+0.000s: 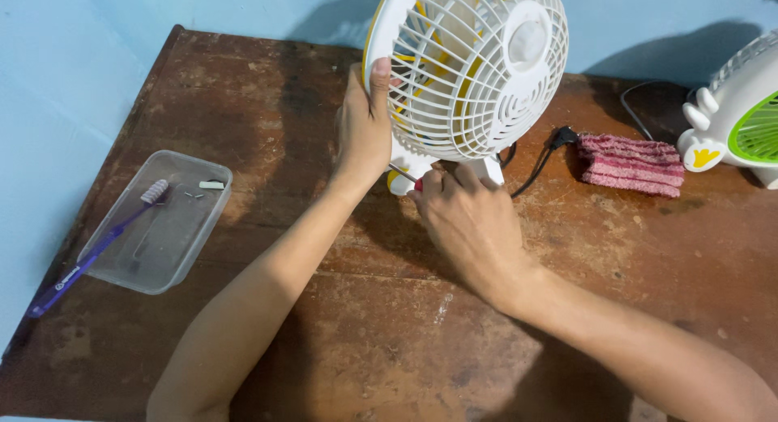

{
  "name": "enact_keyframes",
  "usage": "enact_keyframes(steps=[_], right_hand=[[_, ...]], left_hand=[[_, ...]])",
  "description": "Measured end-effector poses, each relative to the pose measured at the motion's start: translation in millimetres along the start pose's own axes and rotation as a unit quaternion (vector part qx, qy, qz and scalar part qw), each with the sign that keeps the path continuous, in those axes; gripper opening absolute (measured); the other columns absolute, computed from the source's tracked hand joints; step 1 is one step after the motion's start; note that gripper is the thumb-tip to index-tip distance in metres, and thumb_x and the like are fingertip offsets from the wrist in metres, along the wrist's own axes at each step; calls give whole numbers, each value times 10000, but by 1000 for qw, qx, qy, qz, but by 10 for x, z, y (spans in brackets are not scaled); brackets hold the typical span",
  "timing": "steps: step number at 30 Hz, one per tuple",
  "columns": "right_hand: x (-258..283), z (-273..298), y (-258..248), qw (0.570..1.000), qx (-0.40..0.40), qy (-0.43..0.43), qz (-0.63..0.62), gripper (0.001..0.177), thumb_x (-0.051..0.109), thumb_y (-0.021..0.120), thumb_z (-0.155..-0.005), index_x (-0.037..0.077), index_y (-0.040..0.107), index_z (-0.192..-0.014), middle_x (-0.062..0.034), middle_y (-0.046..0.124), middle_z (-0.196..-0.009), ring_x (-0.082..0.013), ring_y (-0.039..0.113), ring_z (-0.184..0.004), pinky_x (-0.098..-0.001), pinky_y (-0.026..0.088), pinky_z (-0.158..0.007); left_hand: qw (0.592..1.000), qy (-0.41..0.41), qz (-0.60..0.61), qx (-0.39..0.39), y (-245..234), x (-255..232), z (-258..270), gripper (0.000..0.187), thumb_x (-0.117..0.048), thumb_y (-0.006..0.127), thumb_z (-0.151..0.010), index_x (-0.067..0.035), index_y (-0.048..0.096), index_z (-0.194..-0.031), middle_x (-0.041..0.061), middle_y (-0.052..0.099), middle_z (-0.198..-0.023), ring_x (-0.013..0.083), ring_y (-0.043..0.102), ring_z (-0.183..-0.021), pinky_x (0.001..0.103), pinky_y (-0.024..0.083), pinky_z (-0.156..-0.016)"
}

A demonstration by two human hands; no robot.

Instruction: The person uses a screwdriver to remove screws from the front grille of a small electric fan. They detach the grille, set it aside, and continue to remove additional screws from the fan housing.

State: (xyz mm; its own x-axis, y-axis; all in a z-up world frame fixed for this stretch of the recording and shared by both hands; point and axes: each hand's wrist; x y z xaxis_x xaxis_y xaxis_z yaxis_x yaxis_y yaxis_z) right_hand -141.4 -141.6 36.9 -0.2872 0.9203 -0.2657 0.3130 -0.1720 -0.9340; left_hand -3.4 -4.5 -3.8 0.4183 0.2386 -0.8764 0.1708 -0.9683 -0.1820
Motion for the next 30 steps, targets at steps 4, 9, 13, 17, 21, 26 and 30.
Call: enact_keyframes(steps=[4,9,13,17,21,26,30], right_hand=[[6,9,13,1000,9,-18,3,251,156,510,-1058,-25,681,-1085,-146,695,-778,-171,666,-554,-277,514,-334],[6,-41,-34,991,-1,-8,-137,330,194,479,-1031,-77,570,-1197,-287,664,-988,-270,687,-504,-295,562,-340],[-21,-52,-122,985,64,32,-155,338,264,470,-1084,-47,527,-1204,-240,673,-984,-311,704,-573,-373,585,-433],[-116,30,-223,981,44,43,-184,334,241,511,-1051,-32,530,-1242,-229,690,-971,-362,709,-603,-443,597,-473],[-287,66,-336,968,74,83,-224,336,286,563,-1030,10,579,-1220,-205,703,-923,-348,718,-605,-447,606,-510],[-504,46,-386,958,-105,19,-268,368,263,754,-920,-11,662,-1148,-186,714,-888,-335,714,-677,-441,575,-605],[-638,-32,-253,929,-178,8,-325,243,114,752,-978,-19,638,-1146,-184,708,-975,-267,717,-759,-360,569,-641]], left_hand=[[1000,-13,-13,14,-11,21,-3,750,-689,248,-1023,-41,569,-1220,125,755,-1056,287,761,-996,441,568,-892],[999,6,26,20,-6,71,-48,763,-693,261,-1030,-28,560,-1256,130,738,-1066,266,753,-1005,432,594,-897],[999,13,38,-3,-22,98,-90,739,-671,306,-1045,-17,577,-1255,122,758,-1078,245,748,-1021,424,567,-919],[998,-2,69,-2,-28,141,-147,704,-651,331,-1039,-37,587,-1271,108,768,-1056,210,755,-988,377,587,-890],[993,-19,115,8,-44,204,-200,681,-633,358,-1026,-53,574,-1312,101,749,-1052,182,744,-969,345,619,-836],[997,-13,75,-8,-102,266,-243,684,-635,376,-1049,-41,631,-1273,113,761,-1079,198,724,-1007,374,558,-908],[999,-1,42,21,-128,249,-283,714,-663,326,-1063,-44,635,-1236,110,764,-1086,204,727,-1039,394,559,-944]])
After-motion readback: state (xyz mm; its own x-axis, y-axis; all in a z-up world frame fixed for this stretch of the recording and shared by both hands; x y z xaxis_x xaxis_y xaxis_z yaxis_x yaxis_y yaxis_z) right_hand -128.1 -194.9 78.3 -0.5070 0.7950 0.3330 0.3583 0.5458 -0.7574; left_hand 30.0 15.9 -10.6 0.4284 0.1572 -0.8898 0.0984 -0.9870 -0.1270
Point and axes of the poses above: each hand's wrist, its own z-axis away from the middle knuckle, its own y-axis out of the palm, x = y × z
